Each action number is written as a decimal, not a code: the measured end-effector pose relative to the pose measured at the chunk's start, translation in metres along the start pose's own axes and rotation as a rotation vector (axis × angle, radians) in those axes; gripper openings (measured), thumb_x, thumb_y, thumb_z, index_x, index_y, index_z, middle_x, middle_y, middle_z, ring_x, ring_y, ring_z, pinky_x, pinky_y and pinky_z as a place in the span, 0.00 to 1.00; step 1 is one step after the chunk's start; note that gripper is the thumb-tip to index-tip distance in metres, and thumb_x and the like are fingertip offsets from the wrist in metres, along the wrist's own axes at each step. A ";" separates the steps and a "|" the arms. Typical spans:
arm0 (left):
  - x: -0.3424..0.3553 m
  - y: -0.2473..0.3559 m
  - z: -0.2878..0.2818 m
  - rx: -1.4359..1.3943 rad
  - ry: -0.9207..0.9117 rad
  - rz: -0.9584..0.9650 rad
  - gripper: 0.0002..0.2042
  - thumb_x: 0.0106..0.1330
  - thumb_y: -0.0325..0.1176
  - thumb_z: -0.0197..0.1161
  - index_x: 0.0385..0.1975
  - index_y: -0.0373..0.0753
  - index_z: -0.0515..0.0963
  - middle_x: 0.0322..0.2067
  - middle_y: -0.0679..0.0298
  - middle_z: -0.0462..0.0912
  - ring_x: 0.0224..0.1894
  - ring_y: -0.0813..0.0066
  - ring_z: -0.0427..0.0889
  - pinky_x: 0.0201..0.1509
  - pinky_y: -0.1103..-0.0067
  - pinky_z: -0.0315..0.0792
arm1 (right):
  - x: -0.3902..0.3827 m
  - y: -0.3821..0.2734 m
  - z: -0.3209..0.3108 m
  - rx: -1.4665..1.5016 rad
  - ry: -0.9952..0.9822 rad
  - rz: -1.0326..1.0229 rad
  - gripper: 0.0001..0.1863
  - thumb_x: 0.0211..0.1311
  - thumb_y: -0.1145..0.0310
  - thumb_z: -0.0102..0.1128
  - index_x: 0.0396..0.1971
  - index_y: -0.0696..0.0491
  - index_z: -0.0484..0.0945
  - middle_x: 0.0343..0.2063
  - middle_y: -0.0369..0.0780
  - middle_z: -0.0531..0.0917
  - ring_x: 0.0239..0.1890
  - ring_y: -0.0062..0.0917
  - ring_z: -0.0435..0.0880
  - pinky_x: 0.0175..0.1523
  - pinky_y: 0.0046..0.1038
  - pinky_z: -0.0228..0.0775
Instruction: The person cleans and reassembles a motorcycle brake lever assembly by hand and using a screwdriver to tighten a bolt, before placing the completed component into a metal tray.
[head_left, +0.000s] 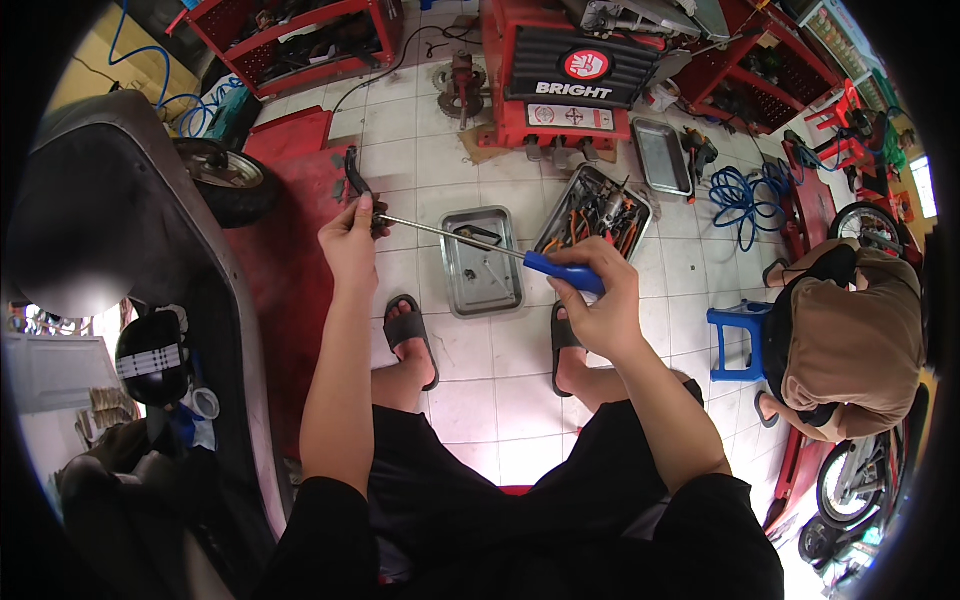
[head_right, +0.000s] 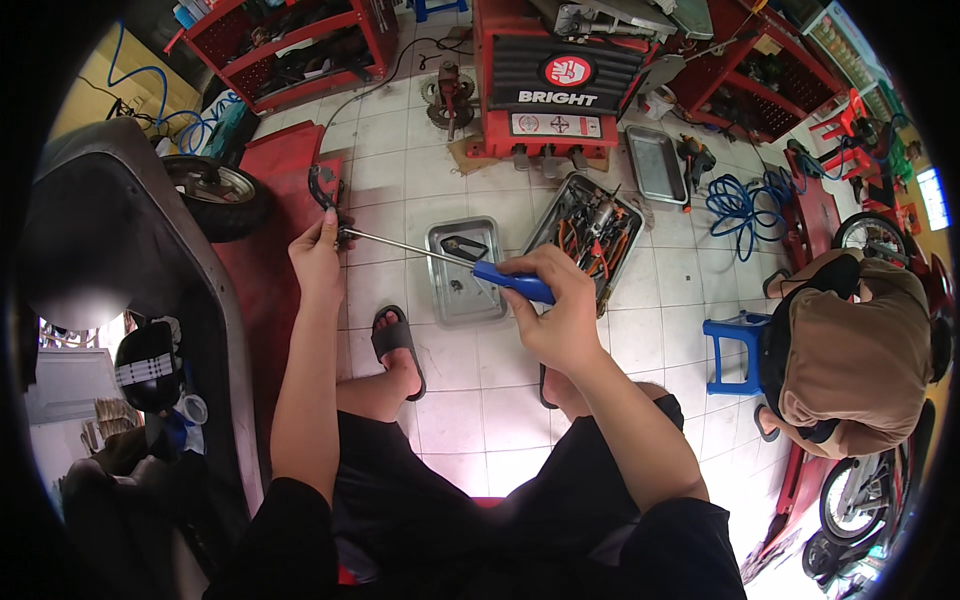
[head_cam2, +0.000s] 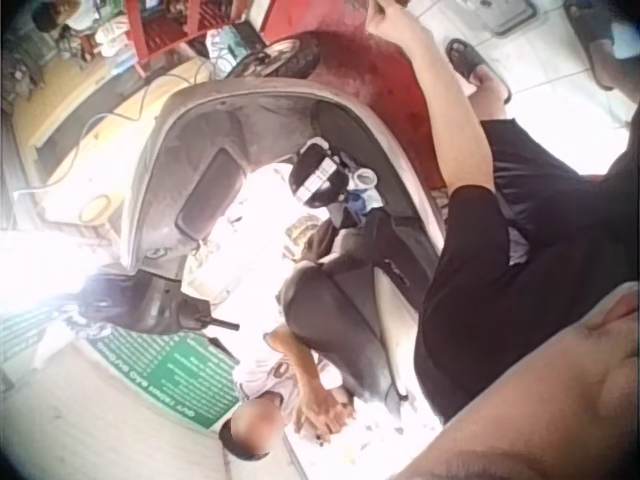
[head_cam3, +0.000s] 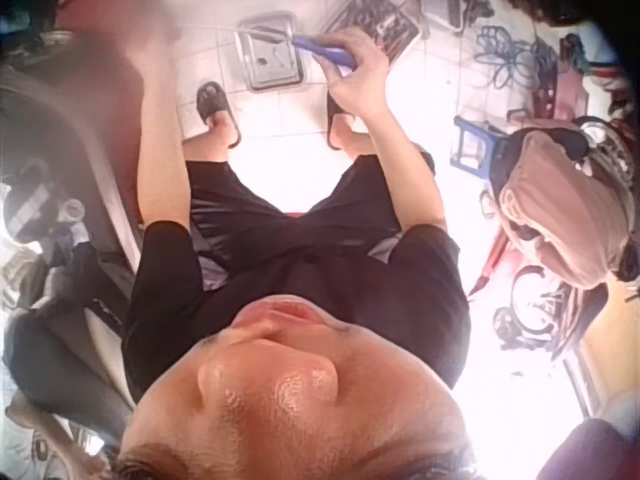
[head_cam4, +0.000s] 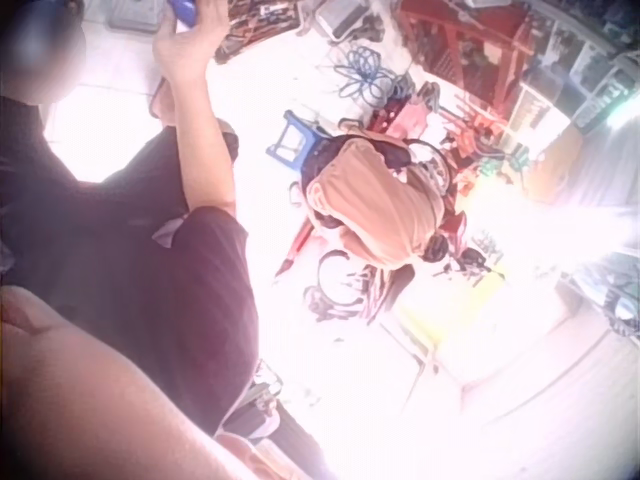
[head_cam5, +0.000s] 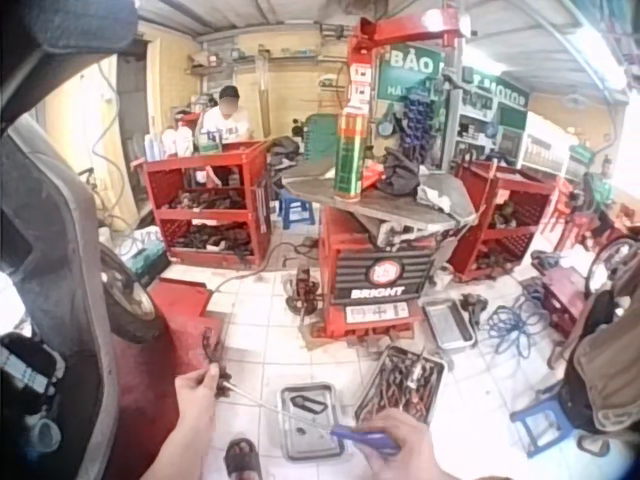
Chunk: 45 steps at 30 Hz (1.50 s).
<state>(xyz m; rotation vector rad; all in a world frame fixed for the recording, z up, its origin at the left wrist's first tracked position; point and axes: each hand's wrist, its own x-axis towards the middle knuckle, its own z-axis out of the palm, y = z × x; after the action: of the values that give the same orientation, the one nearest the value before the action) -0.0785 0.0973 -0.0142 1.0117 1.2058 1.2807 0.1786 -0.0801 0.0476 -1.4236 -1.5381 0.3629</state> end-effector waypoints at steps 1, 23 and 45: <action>-0.003 0.002 0.007 -0.003 -0.006 -0.014 0.13 0.68 0.33 0.61 0.35 0.26 0.81 0.27 0.59 0.83 0.25 0.76 0.78 0.27 0.80 0.71 | -0.001 0.004 -0.003 -0.020 -0.001 -0.046 0.18 0.44 0.78 0.69 0.39 0.58 0.80 0.31 0.42 0.78 0.34 0.30 0.80 0.38 0.25 0.71; -0.007 -0.002 0.009 -0.045 0.014 -0.030 0.10 0.67 0.30 0.61 0.35 0.27 0.82 0.19 0.67 0.77 0.18 0.82 0.74 0.20 0.82 0.68 | -0.022 0.056 0.008 0.668 0.165 0.313 0.25 0.75 0.55 0.39 0.57 0.60 0.71 0.40 0.41 0.78 0.42 0.22 0.76 0.46 0.23 0.68; -0.002 -0.007 0.008 -0.035 0.015 -0.068 0.12 0.68 0.33 0.60 0.37 0.28 0.81 0.24 0.63 0.80 0.21 0.79 0.78 0.21 0.82 0.70 | 0.003 0.015 -0.013 0.378 -0.090 0.669 0.19 0.71 0.61 0.50 0.53 0.58 0.76 0.36 0.39 0.78 0.34 0.16 0.77 0.33 0.14 0.65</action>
<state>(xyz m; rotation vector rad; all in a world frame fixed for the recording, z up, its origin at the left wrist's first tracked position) -0.0697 0.0956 -0.0201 0.9298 1.2155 1.2537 0.1985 -0.0785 0.0434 -1.5890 -0.9470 1.0696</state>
